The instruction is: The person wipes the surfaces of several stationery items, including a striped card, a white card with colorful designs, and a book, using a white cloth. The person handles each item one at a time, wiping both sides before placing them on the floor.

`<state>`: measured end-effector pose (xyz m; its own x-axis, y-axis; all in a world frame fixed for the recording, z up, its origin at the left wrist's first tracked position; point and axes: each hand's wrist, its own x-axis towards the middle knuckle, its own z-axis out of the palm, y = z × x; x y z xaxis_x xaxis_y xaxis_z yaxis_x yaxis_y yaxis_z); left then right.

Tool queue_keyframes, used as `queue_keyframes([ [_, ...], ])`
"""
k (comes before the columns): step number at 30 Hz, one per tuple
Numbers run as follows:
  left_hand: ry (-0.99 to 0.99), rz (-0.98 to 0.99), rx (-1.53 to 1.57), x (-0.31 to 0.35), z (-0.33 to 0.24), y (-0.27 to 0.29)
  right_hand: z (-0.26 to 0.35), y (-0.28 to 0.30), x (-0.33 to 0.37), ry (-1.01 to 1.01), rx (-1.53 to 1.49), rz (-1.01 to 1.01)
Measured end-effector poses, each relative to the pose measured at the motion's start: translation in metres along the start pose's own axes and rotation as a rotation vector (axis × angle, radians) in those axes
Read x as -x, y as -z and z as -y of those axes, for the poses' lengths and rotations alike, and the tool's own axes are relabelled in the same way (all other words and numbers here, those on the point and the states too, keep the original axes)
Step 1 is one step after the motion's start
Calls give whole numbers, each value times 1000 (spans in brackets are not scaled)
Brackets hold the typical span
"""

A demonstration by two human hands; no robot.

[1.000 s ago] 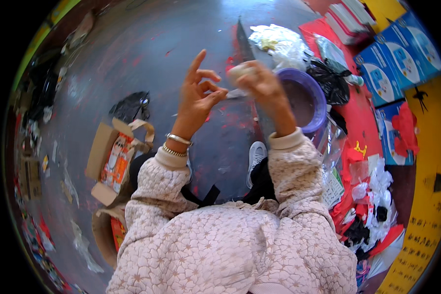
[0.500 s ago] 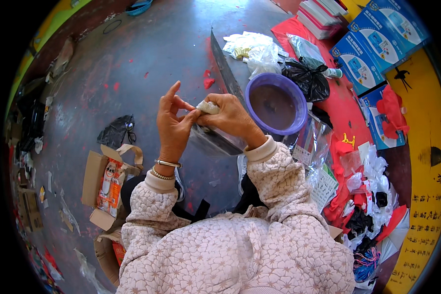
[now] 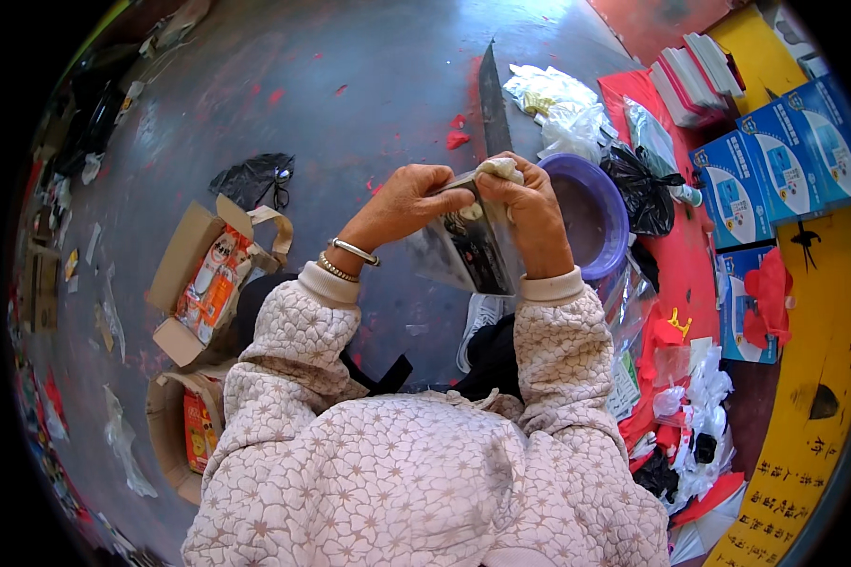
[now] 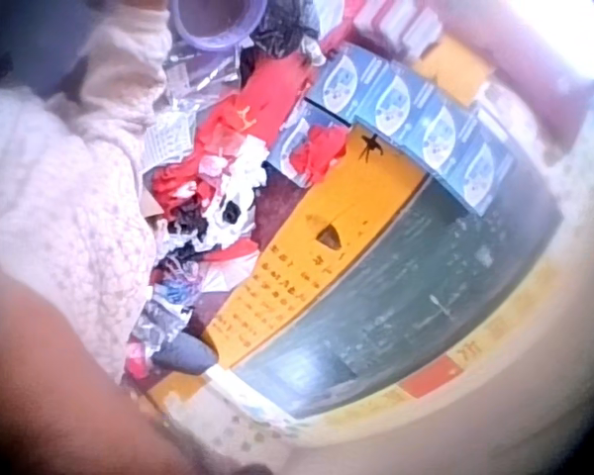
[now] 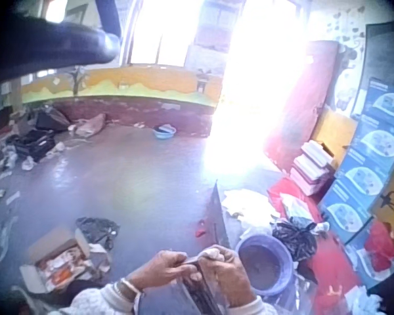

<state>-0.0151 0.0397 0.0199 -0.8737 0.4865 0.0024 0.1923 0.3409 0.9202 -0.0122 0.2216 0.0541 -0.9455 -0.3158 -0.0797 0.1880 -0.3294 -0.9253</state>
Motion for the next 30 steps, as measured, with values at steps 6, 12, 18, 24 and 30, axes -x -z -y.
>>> queue_keyframes([
  [6,58,-91,354,3,-1,-7,-8,5,-6,-37,99,-144],
  [12,0,-214,272,2,9,-10,-3,56,-20,141,-218,-436],
  [18,66,-224,297,6,11,-5,21,64,-1,280,-311,-386],
  [24,-74,-195,484,2,12,-15,-2,-17,10,443,679,-144],
  [30,-43,-152,686,12,1,-7,-9,48,-18,143,1002,-437],
])
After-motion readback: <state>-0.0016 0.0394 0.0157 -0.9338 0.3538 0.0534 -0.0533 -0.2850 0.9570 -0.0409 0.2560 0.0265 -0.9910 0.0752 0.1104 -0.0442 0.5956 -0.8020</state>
